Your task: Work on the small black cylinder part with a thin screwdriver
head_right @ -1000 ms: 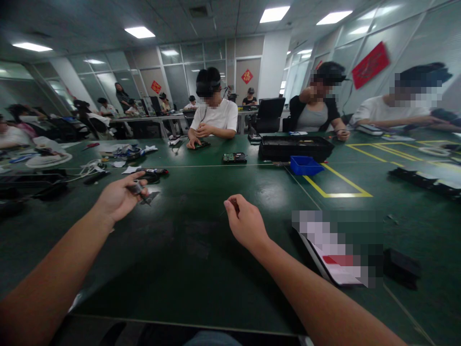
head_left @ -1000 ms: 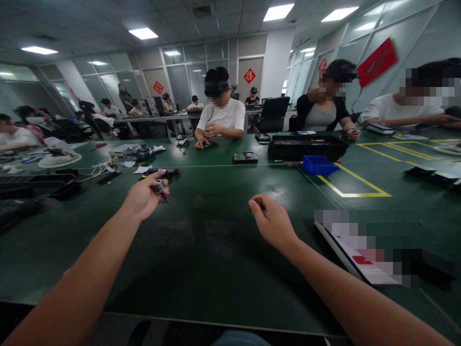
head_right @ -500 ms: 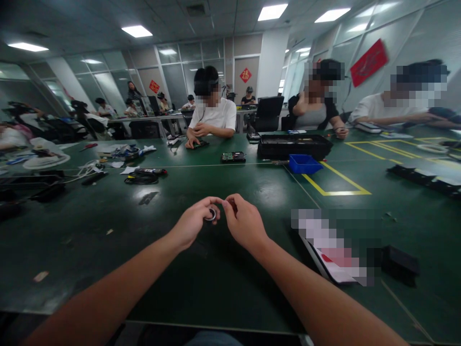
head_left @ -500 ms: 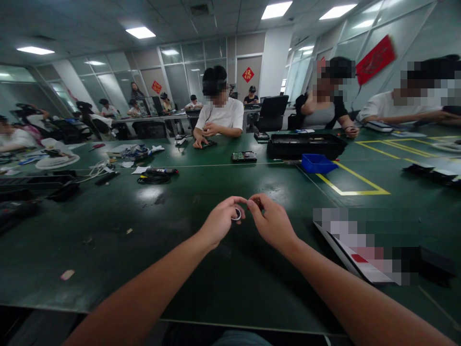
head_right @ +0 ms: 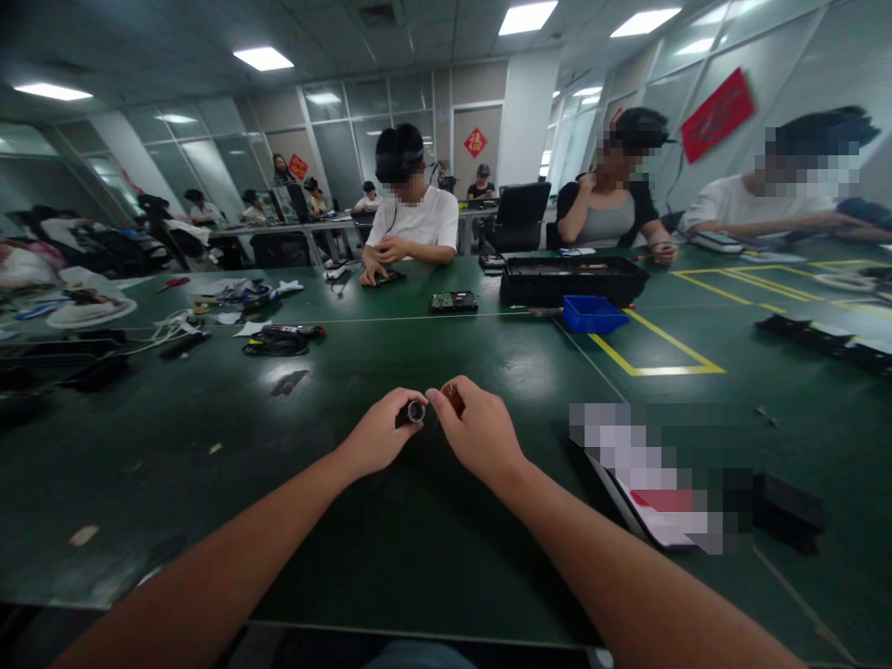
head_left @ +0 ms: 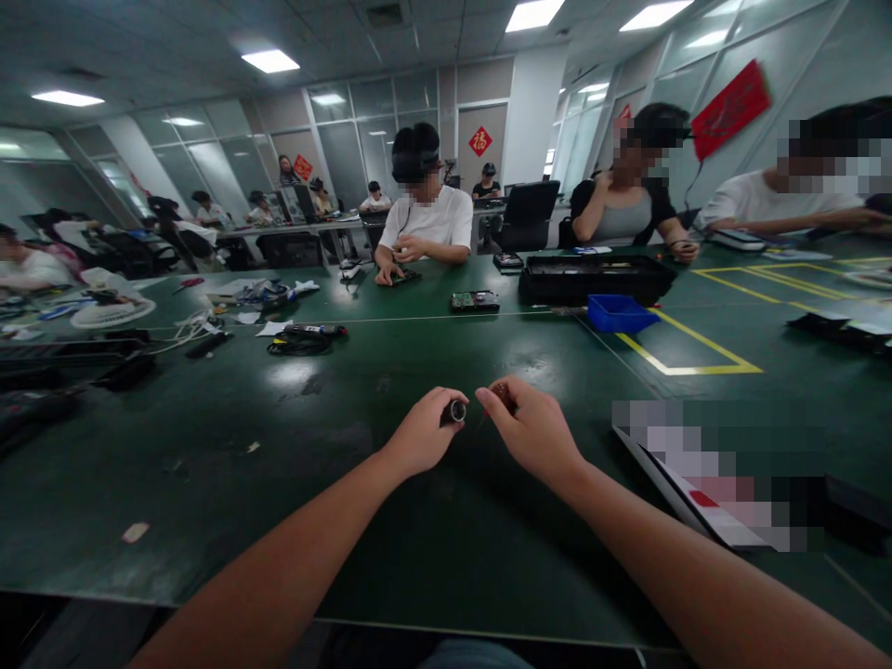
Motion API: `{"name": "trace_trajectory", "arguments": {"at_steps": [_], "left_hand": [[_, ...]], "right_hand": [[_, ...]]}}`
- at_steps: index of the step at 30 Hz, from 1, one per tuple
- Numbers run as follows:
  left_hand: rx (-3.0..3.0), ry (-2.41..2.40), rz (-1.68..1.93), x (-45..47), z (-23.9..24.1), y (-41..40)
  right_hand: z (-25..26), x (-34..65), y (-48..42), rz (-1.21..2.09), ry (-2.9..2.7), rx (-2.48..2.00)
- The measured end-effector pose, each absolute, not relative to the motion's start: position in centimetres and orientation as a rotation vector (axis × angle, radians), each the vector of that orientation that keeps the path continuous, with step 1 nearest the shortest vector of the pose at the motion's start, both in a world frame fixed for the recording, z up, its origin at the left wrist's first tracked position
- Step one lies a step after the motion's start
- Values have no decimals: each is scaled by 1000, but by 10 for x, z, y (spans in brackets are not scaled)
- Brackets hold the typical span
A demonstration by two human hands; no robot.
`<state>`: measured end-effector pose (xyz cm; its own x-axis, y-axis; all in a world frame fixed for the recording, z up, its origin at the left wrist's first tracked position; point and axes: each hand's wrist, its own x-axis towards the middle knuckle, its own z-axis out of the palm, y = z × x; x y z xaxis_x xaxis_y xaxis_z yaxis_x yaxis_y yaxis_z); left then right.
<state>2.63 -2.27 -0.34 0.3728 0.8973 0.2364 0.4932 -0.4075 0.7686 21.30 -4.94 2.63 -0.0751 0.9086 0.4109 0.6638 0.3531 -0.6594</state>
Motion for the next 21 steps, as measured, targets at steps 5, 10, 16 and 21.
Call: {"name": "trace_trajectory", "arguments": {"at_steps": [5, 10, 16, 21], "left_hand": [[2062, 1227, 949, 20, -4, -15], [2086, 1254, 945, 21, -4, -17], [2134, 1232, 937, 20, -6, -15], [2155, 1235, 960, 19, -8, -13]], "right_hand": [[28, 214, -54, 362, -1660, -1251], [24, 215, -53, 382, -1597, -1172], [21, 215, -49, 393, -1628, -1188], [25, 217, -48, 329, -1632, -1250]]}}
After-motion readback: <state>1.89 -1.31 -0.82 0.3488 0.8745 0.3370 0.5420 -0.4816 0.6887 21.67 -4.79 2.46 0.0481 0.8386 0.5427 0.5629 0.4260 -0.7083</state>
